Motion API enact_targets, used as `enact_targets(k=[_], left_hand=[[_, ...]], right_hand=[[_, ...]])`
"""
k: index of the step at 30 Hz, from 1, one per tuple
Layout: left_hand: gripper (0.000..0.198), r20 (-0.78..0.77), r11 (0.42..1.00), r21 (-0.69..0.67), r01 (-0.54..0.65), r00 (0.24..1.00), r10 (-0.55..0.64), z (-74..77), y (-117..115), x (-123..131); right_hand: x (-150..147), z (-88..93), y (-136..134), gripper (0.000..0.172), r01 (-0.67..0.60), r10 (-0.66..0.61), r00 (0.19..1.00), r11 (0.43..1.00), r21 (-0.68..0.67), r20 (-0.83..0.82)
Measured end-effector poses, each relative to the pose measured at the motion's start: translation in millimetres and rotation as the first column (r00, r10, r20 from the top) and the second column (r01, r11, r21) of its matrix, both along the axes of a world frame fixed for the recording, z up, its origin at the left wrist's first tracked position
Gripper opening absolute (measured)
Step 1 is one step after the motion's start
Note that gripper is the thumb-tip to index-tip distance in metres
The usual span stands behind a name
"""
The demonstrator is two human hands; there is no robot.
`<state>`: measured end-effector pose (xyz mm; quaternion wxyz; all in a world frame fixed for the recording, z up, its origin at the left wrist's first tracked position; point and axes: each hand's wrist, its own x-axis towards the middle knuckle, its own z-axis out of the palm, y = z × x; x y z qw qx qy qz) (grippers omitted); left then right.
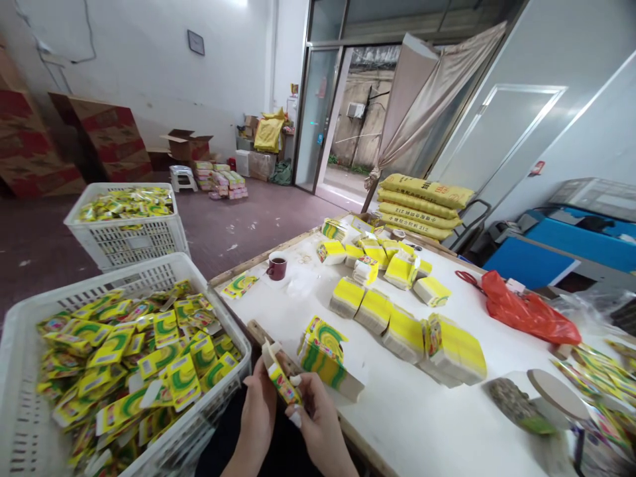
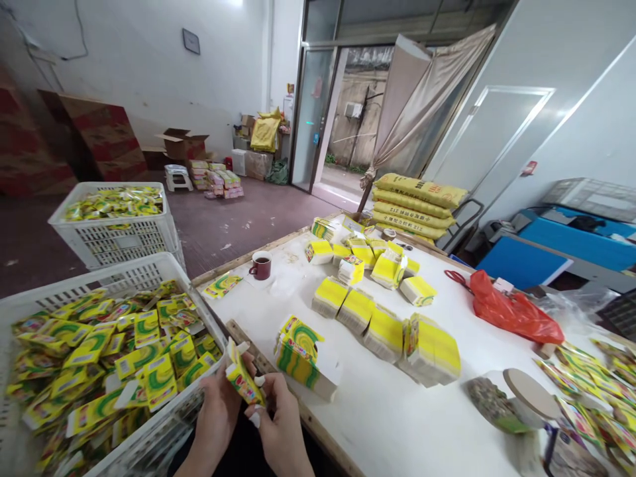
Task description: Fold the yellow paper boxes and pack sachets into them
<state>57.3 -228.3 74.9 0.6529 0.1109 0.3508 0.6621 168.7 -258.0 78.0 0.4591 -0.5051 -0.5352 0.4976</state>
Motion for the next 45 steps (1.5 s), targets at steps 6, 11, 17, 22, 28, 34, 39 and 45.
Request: enact_targets(k=[6, 11, 17, 22, 28, 34, 39, 45], left_hand=[[0.040, -0.152, 0.996, -0.028, 0.084, 0.985, -0.087, -9.3, -4, 0], [0.038, -0.191, 0.997, -0.059, 0.043, 0.980, -0.054, -21.7, -9, -3], [0.041, -0.181, 0.990, -0.076, 0.115, 0.975, -0.127, -36.0, -11, 3], [0.044, -0.189, 0.993, -0.114, 0.037, 0.980, -0.058, -34.8, -5, -3], [0.040, -0.220, 0.989, -0.139, 0.051, 0.972, -0.081, -15.5, 7, -23], [0.045, -0.270, 0.990, -0.085, 0.112, 0.954, -0.131, -2.0, 13, -51], [0.059, -0.644, 0.841, 0.031, 0.541, 0.654, -0.397, 4.5, 4, -88], [0.105, -0.653, 0.395, -0.371, 0.840, 0.067, -0.754, -16.0, -32, -58]], right_hand=[[5, -14.1, -2, 0.034, 0.020, -0.015, 0.995, 0.998, 0.054, -0.101], [5, -22.9, -4, 0.033, 0.077, -0.073, 0.995, 0.995, 0.061, -0.060], [7, -38.0, 10, 0.041, 0.168, -0.168, 0.958, 0.986, -0.022, -0.232], [8, -50.0, 16, 0.049, 0.161, -0.151, 0.974, 0.986, 0.047, -0.169], [17, -63.8, 11, 0.042, 0.094, -0.102, 0.994, 0.982, 0.164, 0.042], [35, -45.7, 10, 0.015, -0.084, -0.046, 0.939, 0.931, 0.356, 0.341], [45, -14.1, 0, 0.032, -0.491, 0.136, 0.739, 0.779, 0.390, 0.660], [39, -23.1, -7, 0.030, -0.629, 0.087, 0.633, 0.637, 0.445, 0.769]])
